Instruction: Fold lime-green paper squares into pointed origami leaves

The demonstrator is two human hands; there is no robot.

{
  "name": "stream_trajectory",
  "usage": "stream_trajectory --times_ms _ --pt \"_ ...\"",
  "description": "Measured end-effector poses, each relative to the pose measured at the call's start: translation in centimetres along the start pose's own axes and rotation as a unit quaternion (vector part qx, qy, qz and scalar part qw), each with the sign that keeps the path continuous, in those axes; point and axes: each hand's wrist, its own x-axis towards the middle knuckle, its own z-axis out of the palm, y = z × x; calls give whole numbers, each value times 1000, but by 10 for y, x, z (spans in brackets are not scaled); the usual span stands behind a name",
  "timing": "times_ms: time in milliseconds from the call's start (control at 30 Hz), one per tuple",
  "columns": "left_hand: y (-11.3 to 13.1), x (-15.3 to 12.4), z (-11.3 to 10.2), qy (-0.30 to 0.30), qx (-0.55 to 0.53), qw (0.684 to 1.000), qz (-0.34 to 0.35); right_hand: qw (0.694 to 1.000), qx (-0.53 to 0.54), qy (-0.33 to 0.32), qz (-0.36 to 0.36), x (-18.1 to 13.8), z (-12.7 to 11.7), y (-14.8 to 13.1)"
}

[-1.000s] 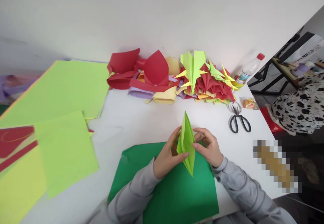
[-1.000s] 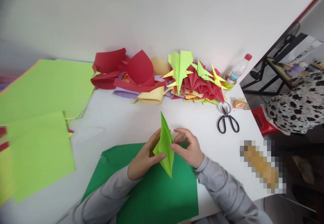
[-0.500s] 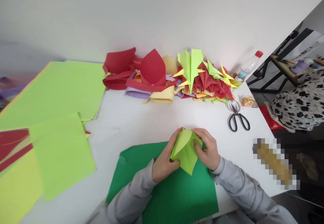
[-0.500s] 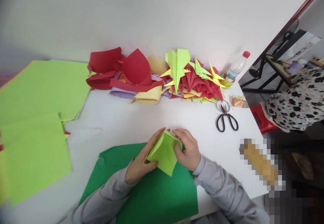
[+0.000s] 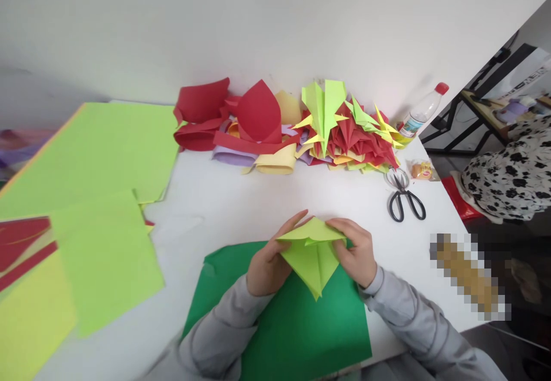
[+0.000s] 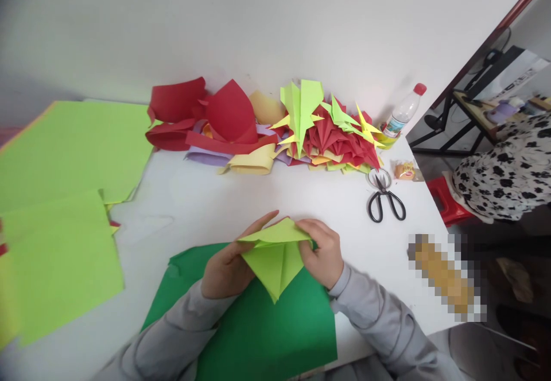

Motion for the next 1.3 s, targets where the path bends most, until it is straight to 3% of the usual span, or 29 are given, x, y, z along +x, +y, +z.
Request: stream_trajectory --times_ms 167,400,500,600,733,833,933,1067,1133,1200,1233,1267,1300 --pt "4 -2 5 -6 -1 1000 4 998 42 13 52 3 -3 2" --pt "1 -4 6 -31 60 998 -3 969 135 5 207 7 -6 6" --pt "3 -3 6 -39 25 999 -7 970 135 -17 202 6 -7 5" --pt "5 0 7 -25 -42 998 -27 989 77 -46 121 2 -6 3" --pt "1 3 11 11 -82 995 -64 997 -44 -40 -49 -5 -4 3" --pt "-4 3 18 27 -91 994 -54 970 -187 -6 -153 -7 -1 5" --pt "-5 2 23 50 -93 993 -54 941 -276 35 -195 -7 0 2" --pt "1 4 21 87 -102 990 -40 909 -270 139 -284 -15 -6 -6" --pt "6 5 18 107 -99 989 -24 892 -257 107 -357 -22 -8 -7" --pt "9 4 18 111 -92 990 -6 919 -234 -19 -315 -28 -4 -3" --pt "10 3 18 103 -87 991 3 950 -180 -58 -247 -30 0 1" --pt "10 2 19 91 -79 993 9 981 -95 -101 -134 -30 5 5" --pt "9 1 20 75 -67 995 16 989 18 -146 17 -30 10 10"
